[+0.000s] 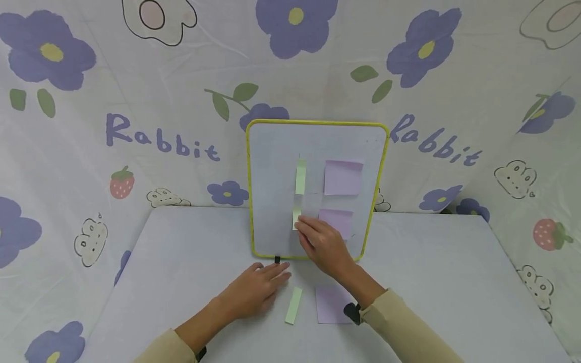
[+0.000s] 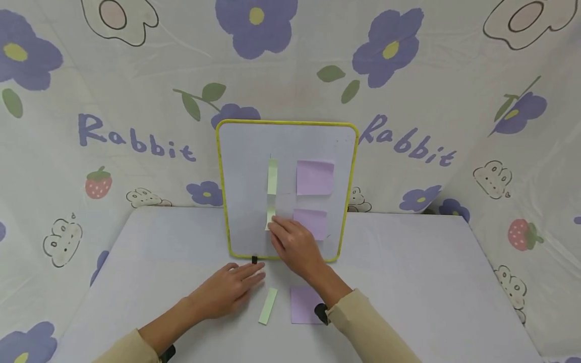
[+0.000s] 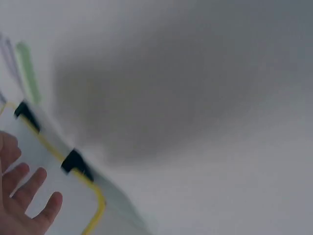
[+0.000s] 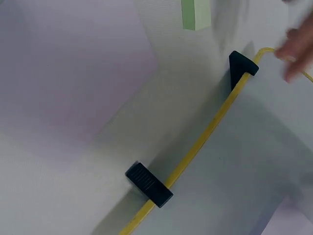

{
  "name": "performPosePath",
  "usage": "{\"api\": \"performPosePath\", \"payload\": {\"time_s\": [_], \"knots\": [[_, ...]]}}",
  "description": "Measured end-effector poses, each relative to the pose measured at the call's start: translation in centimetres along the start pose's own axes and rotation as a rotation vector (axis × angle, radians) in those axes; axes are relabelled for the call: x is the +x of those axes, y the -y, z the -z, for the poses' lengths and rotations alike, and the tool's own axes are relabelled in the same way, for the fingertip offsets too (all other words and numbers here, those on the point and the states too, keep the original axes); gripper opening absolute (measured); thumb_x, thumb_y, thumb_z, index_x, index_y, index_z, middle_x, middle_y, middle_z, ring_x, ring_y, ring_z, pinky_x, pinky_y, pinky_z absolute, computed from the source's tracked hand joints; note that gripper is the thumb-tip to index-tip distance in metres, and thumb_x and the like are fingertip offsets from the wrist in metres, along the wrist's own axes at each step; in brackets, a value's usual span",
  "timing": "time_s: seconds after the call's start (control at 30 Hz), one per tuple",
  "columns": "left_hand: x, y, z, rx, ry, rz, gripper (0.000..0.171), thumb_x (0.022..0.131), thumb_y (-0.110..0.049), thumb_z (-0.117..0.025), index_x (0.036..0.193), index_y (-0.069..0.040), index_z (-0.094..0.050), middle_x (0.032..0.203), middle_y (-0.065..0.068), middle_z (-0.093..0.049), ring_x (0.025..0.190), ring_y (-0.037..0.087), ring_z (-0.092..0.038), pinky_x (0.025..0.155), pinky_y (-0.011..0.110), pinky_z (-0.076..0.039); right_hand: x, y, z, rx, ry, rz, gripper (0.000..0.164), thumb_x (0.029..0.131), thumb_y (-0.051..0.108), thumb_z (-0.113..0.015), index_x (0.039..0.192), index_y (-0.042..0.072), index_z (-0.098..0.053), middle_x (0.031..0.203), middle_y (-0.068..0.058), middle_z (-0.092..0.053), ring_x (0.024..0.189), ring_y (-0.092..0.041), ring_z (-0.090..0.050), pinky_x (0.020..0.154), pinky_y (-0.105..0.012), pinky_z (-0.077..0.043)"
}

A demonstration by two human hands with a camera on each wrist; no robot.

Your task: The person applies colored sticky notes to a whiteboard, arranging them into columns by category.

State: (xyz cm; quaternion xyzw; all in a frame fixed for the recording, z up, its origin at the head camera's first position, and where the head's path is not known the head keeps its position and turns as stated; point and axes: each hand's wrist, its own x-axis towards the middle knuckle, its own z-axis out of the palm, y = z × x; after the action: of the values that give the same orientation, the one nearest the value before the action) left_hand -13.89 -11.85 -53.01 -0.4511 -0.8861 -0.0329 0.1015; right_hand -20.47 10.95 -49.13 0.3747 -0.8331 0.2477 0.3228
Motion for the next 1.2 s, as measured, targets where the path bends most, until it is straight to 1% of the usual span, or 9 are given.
{"api": "performPosePath", "payload": {"time_s": [0.1,0.17,0.27,0.33,0.43,0.63,0.83,1.03,1.2], "knots": [[1.3,1.2,1.6,0.019,-0.176,0.072,0.039,0.089,-0.014,-0.068,0.127,-0.006,-0.067,0.132,0.011,-0.063,0.112,0.023,-0.066,0.083,0.042,-0.054,0.0,-0.1,-0.1,-0.007,-0.013,0.001,0.022,0.082,0.001,-0.075,0.104,0.0,-0.075,0.111,-0.016,-0.072,0.099,-0.03,-0.07,0.083,-0.042,-0.056],[2.0,1.9,2.7,0.037,-0.267,0.12,0.04,0.086,-0.01,-0.068,0.126,-0.004,-0.067,0.13,0.012,-0.065,0.11,0.026,-0.066,0.081,0.042,-0.054,-0.1,-0.2,-0.2,-0.011,-0.014,-0.001,0.022,0.082,0.002,-0.076,0.104,0.0,-0.075,0.111,-0.015,-0.072,0.099,-0.029,-0.07,0.083,-0.042,-0.057],[2.9,2.8,4.0,0.041,-0.324,0.162,0.046,0.086,-0.004,-0.065,0.132,-0.002,-0.063,0.135,0.012,-0.062,0.115,0.027,-0.063,0.082,0.043,-0.053,-0.1,-0.2,-0.3,-0.016,-0.005,-0.006,0.021,0.083,0.003,-0.076,0.104,0.0,-0.075,0.111,-0.015,-0.072,0.099,-0.029,-0.07,0.083,-0.041,-0.057],[3.4,3.2,4.4,0.044,-0.315,0.163,0.05,0.087,-0.002,-0.061,0.137,-0.002,-0.058,0.141,0.011,-0.057,0.122,0.027,-0.059,0.085,0.044,-0.052,-0.1,-0.1,-0.2,-0.013,-0.001,-0.007,0.02,0.084,0.003,-0.075,0.103,0.0,-0.075,0.111,-0.015,-0.072,0.099,-0.029,-0.07,0.083,-0.041,-0.057],[4.0,3.7,4.6,0.063,-0.271,0.139,0.055,0.089,-0.002,-0.059,0.144,-0.003,-0.052,0.149,0.008,-0.05,0.132,0.025,-0.052,0.089,0.045,-0.05,-0.2,0.0,-0.2,-0.01,-0.004,-0.006,0.02,0.084,0.003,-0.075,0.103,0.0,-0.075,0.11,-0.016,-0.072,0.099,-0.029,-0.07,0.083,-0.041,-0.057],[4.8,4.0,4.4,0.156,-0.191,0.102,0.059,0.091,-0.006,-0.059,0.148,-0.007,-0.047,0.155,0.005,-0.043,0.143,0.024,-0.038,0.103,0.05,-0.043,-0.1,0.0,-0.2,-0.014,-0.002,0.0,0.022,0.084,0.003,-0.075,0.106,0.0,-0.075,0.112,-0.017,-0.072,0.1,-0.03,-0.07,0.083,-0.042,-0.056],[5.2,4.0,4.3,0.206,-0.145,0.134,0.063,0.09,-0.008,-0.059,0.151,-0.01,-0.044,0.158,0.002,-0.038,0.147,0.023,-0.031,0.11,0.055,-0.034,0.1,0.0,-0.3,-0.034,0.007,0.023,0.02,0.084,0.004,-0.074,0.104,0.001,-0.075,0.111,-0.015,-0.072,0.1,-0.029,-0.07,0.087,-0.042,-0.055],[5.4,4.1,3.8,0.269,-0.106,0.172,0.063,0.092,-0.015,-0.06,0.152,-0.011,-0.042,0.16,0.001,-0.033,0.148,0.023,-0.029,0.112,0.057,-0.032,0.2,0.0,-0.2,-0.068,0.032,0.047,0.016,0.087,0.007,-0.071,0.102,0.003,-0.076,0.112,-0.013,-0.072,0.108,-0.028,-0.067,0.093,-0.045,-0.051],[5.5,4.0,3.3,0.314,-0.104,0.188,0.061,0.095,-0.019,-0.058,0.154,-0.012,-0.04,0.161,0.0,-0.031,0.148,0.023,-0.028,0.111,0.059,-0.031,0.2,-0.1,-0.3,-0.081,0.027,0.066,0.017,0.085,0.006,-0.073,0.102,0.003,-0.076,0.114,-0.012,-0.072,0.11,-0.028,-0.066,0.093,-0.045,-0.05]]}}
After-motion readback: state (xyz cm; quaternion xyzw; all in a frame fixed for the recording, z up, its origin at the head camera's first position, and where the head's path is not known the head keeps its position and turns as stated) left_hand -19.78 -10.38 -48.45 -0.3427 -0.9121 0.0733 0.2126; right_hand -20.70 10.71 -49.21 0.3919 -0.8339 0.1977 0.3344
